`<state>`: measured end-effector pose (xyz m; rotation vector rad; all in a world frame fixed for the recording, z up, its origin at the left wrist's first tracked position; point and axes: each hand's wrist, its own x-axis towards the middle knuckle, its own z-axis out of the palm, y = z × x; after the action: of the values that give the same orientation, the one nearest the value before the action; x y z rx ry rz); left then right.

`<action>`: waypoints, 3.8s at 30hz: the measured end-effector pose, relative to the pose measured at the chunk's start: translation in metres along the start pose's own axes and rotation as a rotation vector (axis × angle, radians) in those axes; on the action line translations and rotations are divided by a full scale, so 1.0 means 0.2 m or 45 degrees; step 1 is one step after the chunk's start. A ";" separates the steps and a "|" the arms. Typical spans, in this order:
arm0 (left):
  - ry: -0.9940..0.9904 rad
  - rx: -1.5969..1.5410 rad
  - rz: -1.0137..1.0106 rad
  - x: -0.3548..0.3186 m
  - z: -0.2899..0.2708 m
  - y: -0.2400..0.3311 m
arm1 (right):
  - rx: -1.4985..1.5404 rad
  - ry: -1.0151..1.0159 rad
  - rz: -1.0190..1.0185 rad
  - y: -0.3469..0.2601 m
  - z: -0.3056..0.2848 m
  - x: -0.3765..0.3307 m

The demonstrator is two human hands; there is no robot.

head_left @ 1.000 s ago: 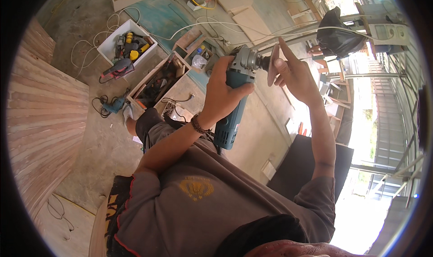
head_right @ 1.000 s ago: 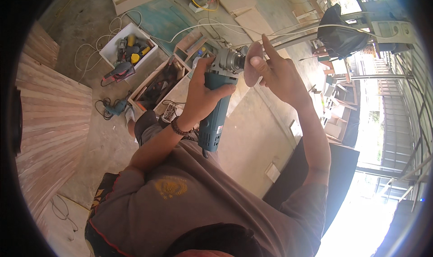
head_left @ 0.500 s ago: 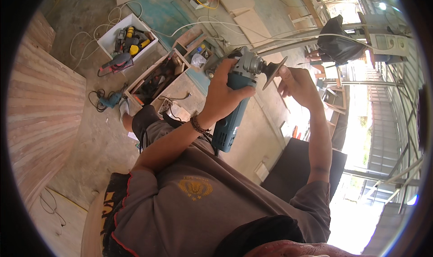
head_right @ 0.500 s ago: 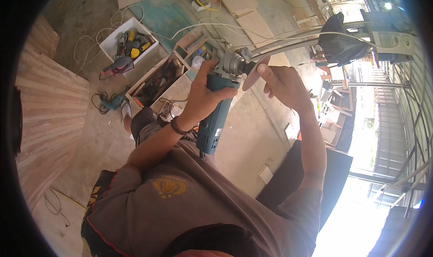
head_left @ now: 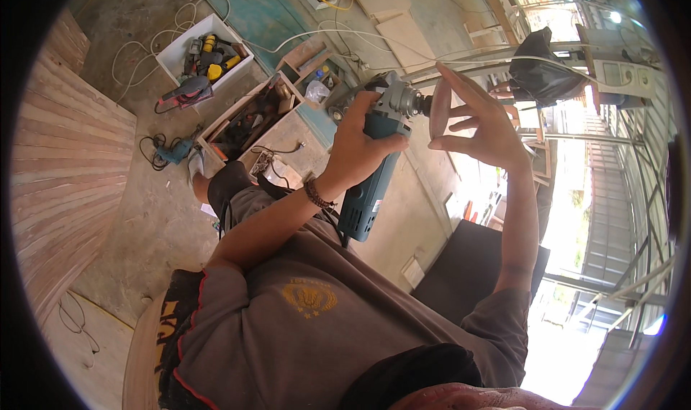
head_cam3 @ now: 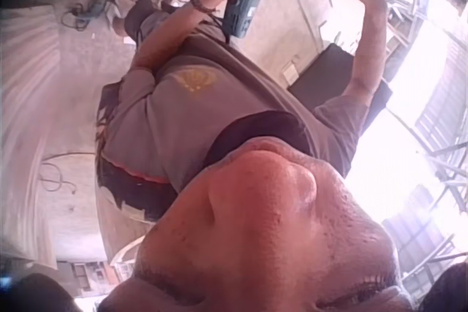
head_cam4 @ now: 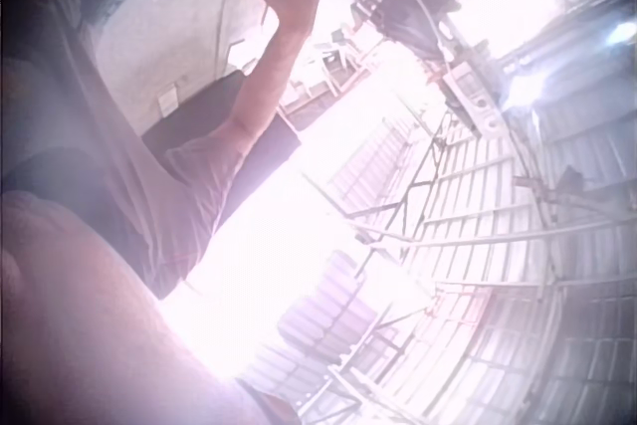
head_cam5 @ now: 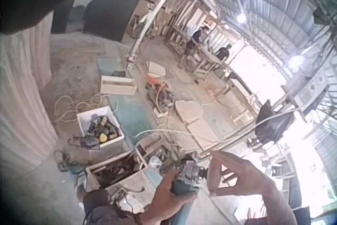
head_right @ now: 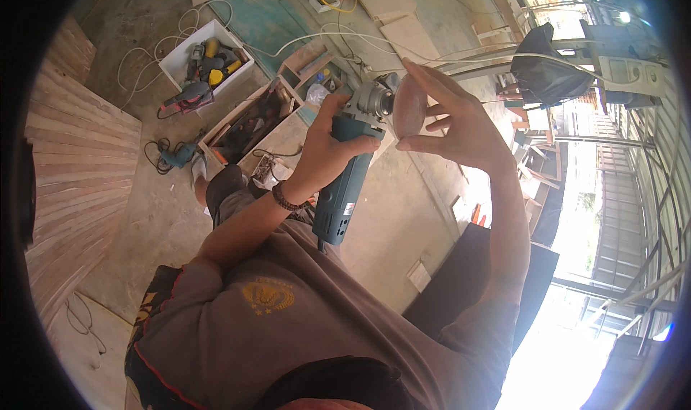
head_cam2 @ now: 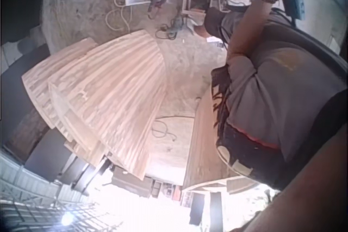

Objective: The person attaches a sanding disc to an angle grinder and then moves to a wooden cabinet. They position a curved wooden piece onto the cabinet's edge, aligning it carefully. Finally, they use a nail gun to secure the wooden piece in place.

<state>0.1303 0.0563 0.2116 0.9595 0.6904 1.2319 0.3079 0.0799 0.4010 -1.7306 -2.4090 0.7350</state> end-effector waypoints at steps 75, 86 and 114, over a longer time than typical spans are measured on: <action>0.255 -0.177 -0.229 -0.04 -0.13 -0.18 | 0.070 0.366 -0.205 0.10 0.57 0.40; 0.270 -0.123 -0.220 -0.04 -0.12 -0.25 | 0.077 0.475 0.083 0.10 0.64 0.38; 0.153 -1.968 0.374 0.12 -1.07 0.51 | 0.363 0.342 1.000 1.54 1.80 -1.12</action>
<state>-0.0943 0.1334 0.2065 -0.3330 -0.4145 1.5890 0.5332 -0.1689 -0.0019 -2.4350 -1.3352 0.7819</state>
